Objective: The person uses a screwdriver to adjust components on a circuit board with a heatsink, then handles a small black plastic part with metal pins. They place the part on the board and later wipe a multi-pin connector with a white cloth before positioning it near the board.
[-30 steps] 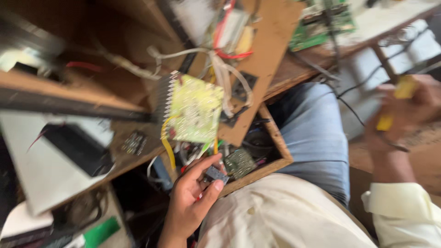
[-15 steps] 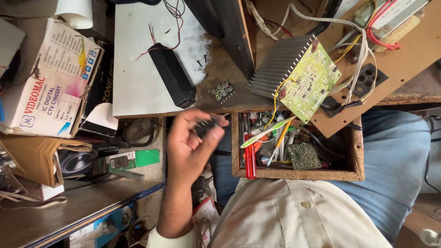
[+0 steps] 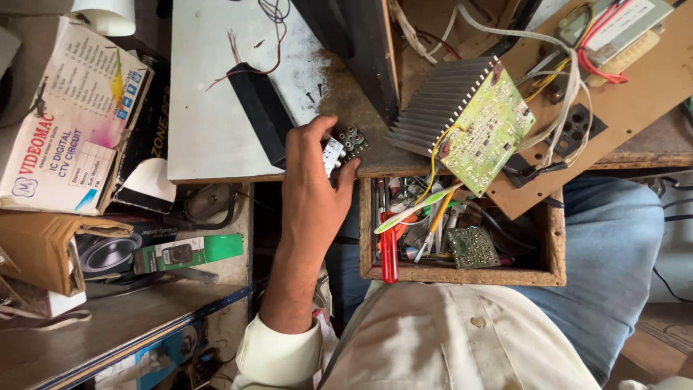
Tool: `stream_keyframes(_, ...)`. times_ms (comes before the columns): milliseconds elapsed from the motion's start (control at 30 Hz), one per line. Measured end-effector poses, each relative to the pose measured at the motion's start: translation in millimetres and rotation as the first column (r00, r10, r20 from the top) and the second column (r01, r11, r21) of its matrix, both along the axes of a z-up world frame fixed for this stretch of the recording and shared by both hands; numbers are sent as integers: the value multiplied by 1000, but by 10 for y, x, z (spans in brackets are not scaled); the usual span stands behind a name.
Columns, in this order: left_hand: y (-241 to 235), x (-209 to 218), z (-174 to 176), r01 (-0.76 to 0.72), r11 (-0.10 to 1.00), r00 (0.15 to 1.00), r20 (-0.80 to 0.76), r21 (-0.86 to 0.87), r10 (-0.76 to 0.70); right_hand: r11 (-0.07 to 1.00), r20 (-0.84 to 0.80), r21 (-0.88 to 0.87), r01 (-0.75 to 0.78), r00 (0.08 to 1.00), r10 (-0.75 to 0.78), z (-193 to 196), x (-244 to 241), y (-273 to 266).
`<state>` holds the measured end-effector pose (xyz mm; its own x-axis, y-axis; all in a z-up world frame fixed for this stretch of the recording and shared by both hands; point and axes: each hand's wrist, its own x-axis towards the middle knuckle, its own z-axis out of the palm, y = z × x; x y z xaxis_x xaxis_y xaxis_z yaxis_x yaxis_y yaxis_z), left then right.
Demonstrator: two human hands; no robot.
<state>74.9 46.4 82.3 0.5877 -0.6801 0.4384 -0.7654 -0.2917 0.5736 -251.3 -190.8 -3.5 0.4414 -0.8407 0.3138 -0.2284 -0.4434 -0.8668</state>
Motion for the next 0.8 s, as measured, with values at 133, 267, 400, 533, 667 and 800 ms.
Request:
stream_keyframes(133,-4,30,-43,-37,999,998,-43,-12,37,990,90,105,-96,992,86,220,62,124)
stream_keyframes(267,109,-68,41,-65,978,935,-356,-199,-10,947,195,205,-246,959,207,355,126,294)
stream_keyframes(400,333,-208,276,92,964,720,-652,-248,-236,869,274,248,-429,891,361,503,208,524)
stream_keyframes(533,435,-487,375,359,883,545,-701,-301,-460,768,274,201,-608,788,552,680,302,759)
stream_keyframes(667,337,-833,311,488,810,511,-645,-326,-568,726,169,32,-687,719,674,665,419,898)
stream_keyframes(800,301,-995,264,516,822,598,-586,-240,-546,742,108,-61,-668,734,670,492,441,937)
